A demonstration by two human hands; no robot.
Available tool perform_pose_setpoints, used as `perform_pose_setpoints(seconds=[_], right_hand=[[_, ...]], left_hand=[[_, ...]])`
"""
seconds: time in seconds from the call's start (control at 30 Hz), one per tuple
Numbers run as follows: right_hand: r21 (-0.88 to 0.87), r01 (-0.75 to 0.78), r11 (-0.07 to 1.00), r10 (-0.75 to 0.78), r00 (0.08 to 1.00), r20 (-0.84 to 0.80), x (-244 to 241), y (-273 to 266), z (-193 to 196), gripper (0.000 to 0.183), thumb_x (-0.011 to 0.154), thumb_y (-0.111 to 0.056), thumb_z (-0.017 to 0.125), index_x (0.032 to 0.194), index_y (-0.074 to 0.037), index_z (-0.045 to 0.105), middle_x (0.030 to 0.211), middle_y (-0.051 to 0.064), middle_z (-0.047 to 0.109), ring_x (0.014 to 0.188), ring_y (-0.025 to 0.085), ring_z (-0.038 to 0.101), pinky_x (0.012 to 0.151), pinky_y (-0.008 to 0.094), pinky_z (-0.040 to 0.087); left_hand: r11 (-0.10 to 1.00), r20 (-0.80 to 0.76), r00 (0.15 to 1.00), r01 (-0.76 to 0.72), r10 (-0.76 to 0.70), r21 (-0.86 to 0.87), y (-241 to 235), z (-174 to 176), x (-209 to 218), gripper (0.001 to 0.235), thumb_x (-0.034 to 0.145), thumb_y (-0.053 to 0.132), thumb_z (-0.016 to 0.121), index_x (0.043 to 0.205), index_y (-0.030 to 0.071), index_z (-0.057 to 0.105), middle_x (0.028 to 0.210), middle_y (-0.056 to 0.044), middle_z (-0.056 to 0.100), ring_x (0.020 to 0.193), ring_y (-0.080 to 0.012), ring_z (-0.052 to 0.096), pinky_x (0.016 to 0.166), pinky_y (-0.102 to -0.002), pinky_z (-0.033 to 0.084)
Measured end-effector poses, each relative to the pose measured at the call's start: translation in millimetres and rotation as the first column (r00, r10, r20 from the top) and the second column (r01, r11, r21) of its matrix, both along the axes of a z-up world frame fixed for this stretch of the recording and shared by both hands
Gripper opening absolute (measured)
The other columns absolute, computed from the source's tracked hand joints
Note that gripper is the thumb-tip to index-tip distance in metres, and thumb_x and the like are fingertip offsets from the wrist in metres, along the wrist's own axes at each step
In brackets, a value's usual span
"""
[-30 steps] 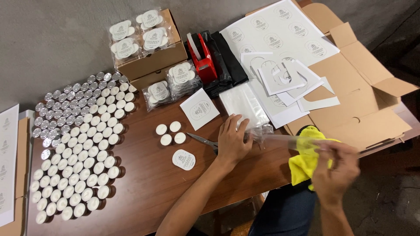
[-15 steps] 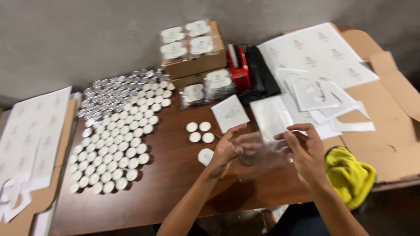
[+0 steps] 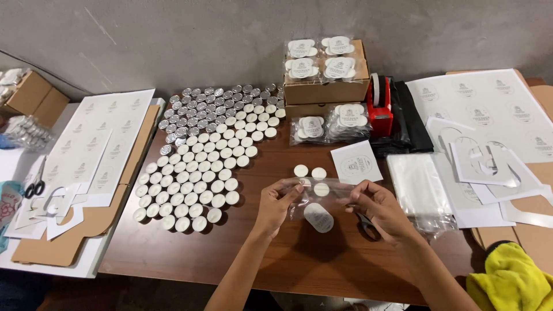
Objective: Cutting printed labels with scissors and then packaging small tealight candles into plastic bags.
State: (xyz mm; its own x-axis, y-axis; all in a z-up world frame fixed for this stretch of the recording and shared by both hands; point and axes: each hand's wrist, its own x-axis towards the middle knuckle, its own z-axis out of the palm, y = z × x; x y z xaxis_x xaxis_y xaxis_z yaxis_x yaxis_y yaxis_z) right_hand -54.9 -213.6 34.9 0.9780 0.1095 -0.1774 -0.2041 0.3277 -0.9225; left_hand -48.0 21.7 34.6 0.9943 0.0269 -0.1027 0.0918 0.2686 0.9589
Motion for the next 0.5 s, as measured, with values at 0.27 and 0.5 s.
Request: perform_pose_setpoints(seconds=[0.27, 0.5], right_hand=[[0.000, 0.043, 0.999, -0.043, 0.999, 0.029, 23.9, 16.8, -21.0, 0.016, 0.092, -0.007, 0.073, 0.092, 0.005, 0.063, 0.115, 0.027, 0.070, 0.089, 0.029, 0.074, 0.069, 0.038, 0.059], [-0.044, 0.039, 0.998, -0.038, 0.999, 0.025, 30.6, 25.3, -27.9, 0.023, 0.090, -0.001, 0.074, 0.106, 0.006, 0.059, 0.098, 0.019, 0.064, 0.074, 0.025, 0.070, 0.056, 0.031, 0.052]], left_hand=[[0.989, -0.056, 0.998, -0.001, -0.008, -0.150, 25.5, -8.4, 10.7, 0.020, 0.092, 0.014, 0.073, 0.110, 0.006, 0.076, 0.102, -0.018, 0.079, 0.089, -0.0235, 0.076, 0.072, -0.037, 0.065], [0.989, -0.046, 0.999, -0.010, 0.003, -0.145, 22.1, -16.4, 7.6, 0.016, 0.089, 0.009, 0.076, 0.104, 0.003, 0.077, 0.096, -0.018, 0.079, 0.086, -0.0229, 0.076, 0.069, -0.040, 0.065]])
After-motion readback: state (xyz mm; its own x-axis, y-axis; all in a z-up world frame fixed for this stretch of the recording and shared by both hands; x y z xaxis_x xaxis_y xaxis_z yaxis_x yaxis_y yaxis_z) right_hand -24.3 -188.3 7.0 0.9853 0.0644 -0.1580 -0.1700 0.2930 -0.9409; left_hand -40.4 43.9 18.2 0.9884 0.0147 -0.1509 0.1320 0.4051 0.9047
